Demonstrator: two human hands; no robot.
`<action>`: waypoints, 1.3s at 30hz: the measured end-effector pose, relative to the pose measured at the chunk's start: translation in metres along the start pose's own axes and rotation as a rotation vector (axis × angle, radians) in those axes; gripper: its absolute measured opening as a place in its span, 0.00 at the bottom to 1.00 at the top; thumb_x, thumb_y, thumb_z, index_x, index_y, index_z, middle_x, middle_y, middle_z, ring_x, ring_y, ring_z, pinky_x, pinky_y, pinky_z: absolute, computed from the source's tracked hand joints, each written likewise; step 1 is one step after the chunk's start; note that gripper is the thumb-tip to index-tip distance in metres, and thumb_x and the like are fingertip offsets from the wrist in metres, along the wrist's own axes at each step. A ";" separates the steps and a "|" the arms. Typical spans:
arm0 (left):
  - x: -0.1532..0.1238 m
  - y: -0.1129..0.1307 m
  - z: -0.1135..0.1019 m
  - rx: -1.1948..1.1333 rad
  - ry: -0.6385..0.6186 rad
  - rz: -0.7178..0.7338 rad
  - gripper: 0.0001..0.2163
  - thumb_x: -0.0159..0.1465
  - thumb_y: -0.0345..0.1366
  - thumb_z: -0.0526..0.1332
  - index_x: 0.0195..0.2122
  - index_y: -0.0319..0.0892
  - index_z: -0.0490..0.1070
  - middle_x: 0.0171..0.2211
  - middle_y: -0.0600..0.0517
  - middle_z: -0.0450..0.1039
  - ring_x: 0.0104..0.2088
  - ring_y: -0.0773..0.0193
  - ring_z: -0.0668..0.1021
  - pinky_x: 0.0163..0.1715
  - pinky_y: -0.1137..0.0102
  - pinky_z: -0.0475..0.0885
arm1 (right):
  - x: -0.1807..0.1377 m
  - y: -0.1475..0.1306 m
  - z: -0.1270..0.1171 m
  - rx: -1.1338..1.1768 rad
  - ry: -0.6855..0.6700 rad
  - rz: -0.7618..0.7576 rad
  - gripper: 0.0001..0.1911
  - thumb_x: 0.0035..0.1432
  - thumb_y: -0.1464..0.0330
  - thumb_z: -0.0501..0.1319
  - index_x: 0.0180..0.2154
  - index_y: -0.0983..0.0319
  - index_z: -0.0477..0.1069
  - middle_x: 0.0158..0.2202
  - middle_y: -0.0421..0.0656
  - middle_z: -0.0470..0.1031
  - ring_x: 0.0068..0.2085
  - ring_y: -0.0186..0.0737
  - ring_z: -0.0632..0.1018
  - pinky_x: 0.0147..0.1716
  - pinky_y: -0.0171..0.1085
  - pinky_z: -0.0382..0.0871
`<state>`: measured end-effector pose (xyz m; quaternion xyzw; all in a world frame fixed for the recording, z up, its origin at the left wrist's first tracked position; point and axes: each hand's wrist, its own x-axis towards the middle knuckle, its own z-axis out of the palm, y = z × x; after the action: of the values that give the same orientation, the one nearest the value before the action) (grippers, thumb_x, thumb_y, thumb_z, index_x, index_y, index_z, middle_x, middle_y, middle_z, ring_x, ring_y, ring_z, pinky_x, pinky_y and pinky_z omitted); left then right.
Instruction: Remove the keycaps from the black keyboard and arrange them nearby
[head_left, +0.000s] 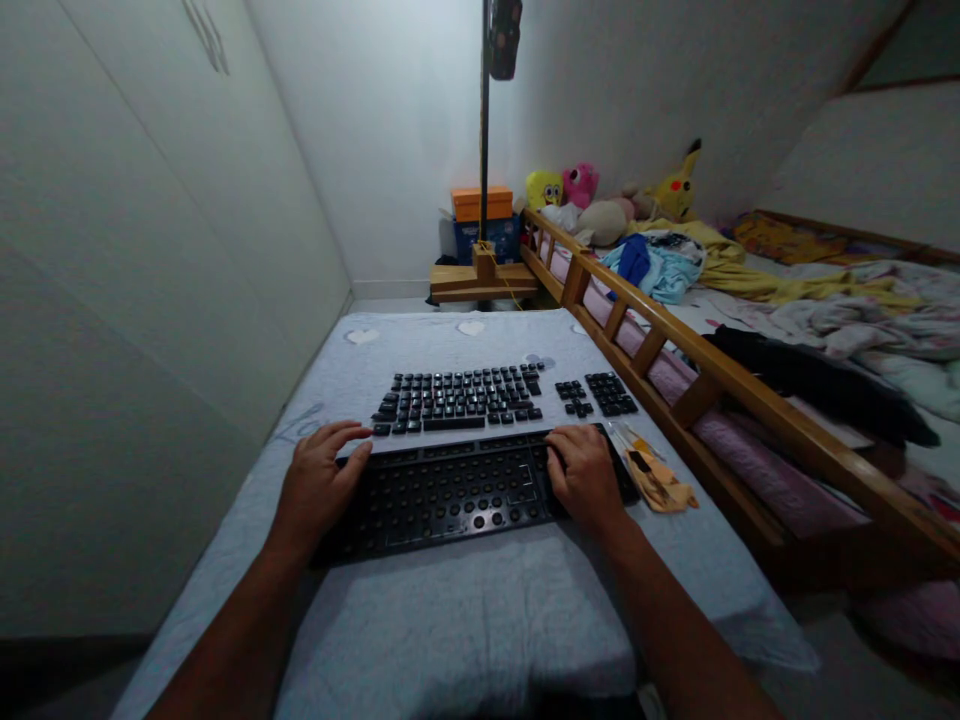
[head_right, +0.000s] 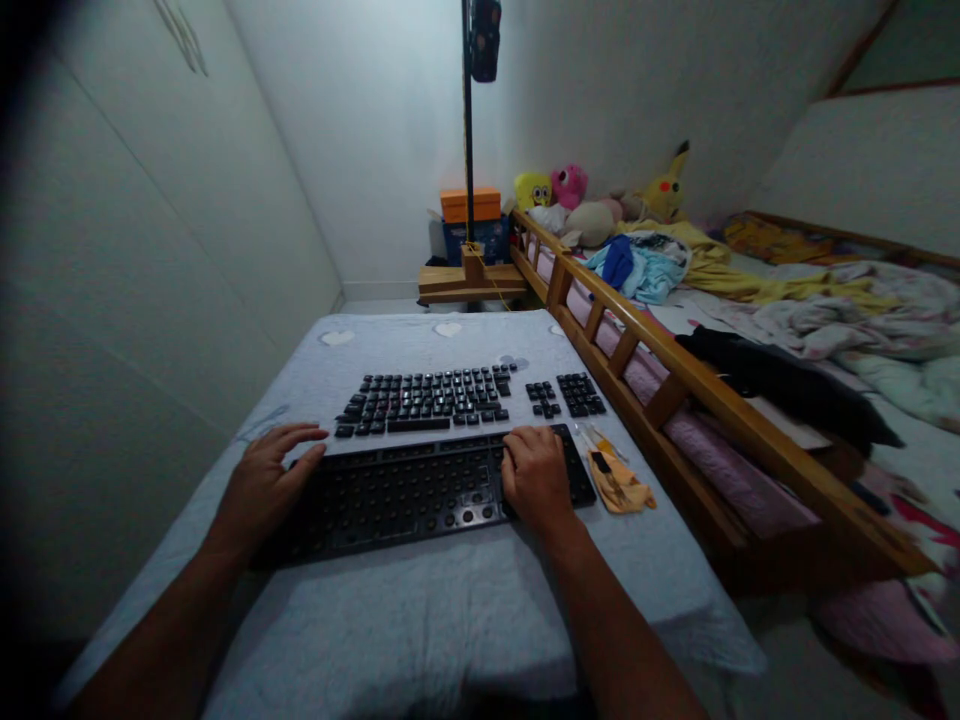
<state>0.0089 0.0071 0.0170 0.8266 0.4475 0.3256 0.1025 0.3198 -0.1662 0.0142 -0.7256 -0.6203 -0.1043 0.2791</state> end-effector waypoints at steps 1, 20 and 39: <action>-0.001 -0.003 0.000 -0.015 -0.007 -0.035 0.16 0.64 0.46 0.54 0.40 0.43 0.76 0.46 0.45 0.77 0.49 0.51 0.76 0.54 0.54 0.67 | -0.001 0.002 0.003 -0.006 -0.001 -0.002 0.10 0.62 0.74 0.56 0.40 0.62 0.75 0.43 0.47 0.77 0.46 0.48 0.70 0.47 0.45 0.61; -0.004 -0.008 0.006 -0.109 -0.079 -0.265 0.18 0.60 0.48 0.54 0.38 0.42 0.78 0.41 0.46 0.80 0.45 0.52 0.79 0.48 0.60 0.72 | -0.009 0.011 0.014 -0.019 -0.045 0.005 0.11 0.58 0.76 0.58 0.40 0.63 0.77 0.44 0.47 0.79 0.46 0.49 0.71 0.47 0.47 0.64; -0.003 -0.019 0.011 -0.174 -0.100 -0.381 0.18 0.58 0.48 0.56 0.38 0.42 0.78 0.40 0.47 0.80 0.42 0.53 0.79 0.46 0.64 0.72 | -0.012 0.017 0.020 -0.004 0.026 -0.032 0.10 0.58 0.76 0.57 0.37 0.63 0.77 0.43 0.47 0.80 0.44 0.49 0.72 0.45 0.47 0.64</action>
<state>0.0021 0.0166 -0.0014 0.7302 0.5602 0.2964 0.2551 0.3297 -0.1674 -0.0128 -0.7148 -0.6278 -0.1193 0.2840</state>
